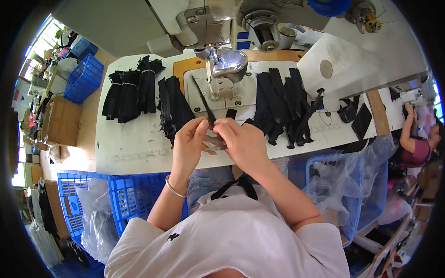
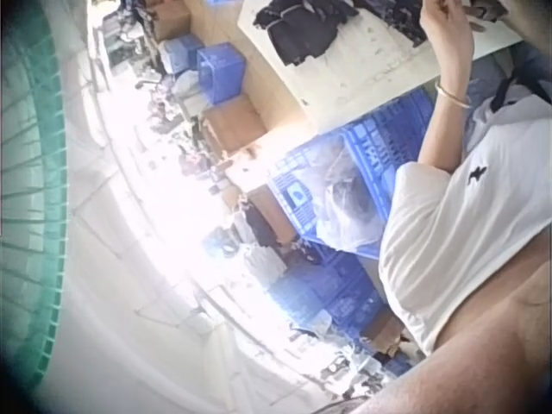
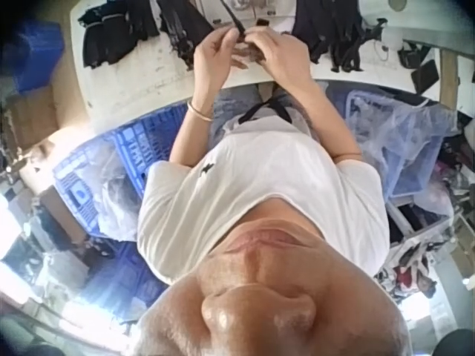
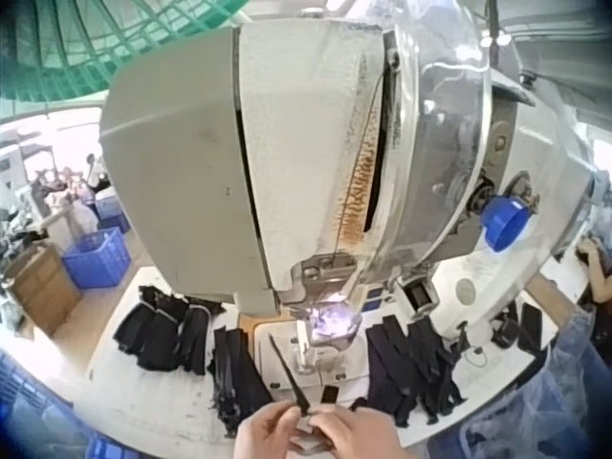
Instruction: Operating an industrial sewing or punching machine to process shoe components, followed by bundling and bagging them.
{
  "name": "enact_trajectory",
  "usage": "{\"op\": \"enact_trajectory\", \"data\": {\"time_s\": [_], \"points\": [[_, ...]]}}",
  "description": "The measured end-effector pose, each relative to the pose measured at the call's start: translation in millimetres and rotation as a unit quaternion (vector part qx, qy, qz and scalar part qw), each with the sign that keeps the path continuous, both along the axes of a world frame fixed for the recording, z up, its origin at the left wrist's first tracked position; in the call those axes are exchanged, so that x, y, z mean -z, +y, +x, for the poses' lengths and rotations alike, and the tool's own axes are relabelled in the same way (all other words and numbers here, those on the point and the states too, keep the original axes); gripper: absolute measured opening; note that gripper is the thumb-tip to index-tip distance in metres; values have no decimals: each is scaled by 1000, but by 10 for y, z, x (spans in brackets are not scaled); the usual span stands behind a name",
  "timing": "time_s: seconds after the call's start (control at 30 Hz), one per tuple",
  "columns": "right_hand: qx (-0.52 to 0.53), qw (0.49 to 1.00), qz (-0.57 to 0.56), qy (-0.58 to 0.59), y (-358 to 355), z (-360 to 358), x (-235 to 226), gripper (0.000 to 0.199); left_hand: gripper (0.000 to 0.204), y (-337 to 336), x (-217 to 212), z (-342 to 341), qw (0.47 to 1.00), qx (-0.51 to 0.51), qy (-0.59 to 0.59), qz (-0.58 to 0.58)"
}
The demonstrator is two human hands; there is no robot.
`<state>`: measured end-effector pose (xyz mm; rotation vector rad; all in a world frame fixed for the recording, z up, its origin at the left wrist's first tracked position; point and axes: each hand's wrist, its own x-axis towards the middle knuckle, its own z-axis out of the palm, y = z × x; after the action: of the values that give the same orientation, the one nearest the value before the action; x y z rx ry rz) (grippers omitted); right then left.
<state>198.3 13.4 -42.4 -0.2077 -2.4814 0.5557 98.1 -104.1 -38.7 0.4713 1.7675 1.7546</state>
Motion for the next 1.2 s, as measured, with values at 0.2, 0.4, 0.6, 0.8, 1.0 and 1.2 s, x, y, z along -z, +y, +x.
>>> {"op": "enact_trajectory", "data": {"time_s": [0.2, 0.4, 0.6, 0.8, 1.0, 1.2], "points": [[-80, 983, -157, 44, -45, 127, 127, 27, 19, 92, 146, 20, 994, -16, -62, 83], [2, 896, -444, 17, 246, 174, -150, 18, 15, -33, -24, -47, 992, -37, -90, 80], [-31, 867, -481, -127, 252, 57, -227, 24, 17, -21, -69, -29, 988, -26, -118, 100], [-56, 863, -490, -112, 278, 58, -211, 27, 19, 59, -110, -69, 978, 6, -130, 165], [-27, 846, -520, -115, 228, 115, -415, 18, 16, 197, -257, -195, 978, 32, -114, 172], [3, 875, -482, -31, 142, 162, -487, 17, 20, 342, -381, -237, 962, 60, -159, 213]]}}
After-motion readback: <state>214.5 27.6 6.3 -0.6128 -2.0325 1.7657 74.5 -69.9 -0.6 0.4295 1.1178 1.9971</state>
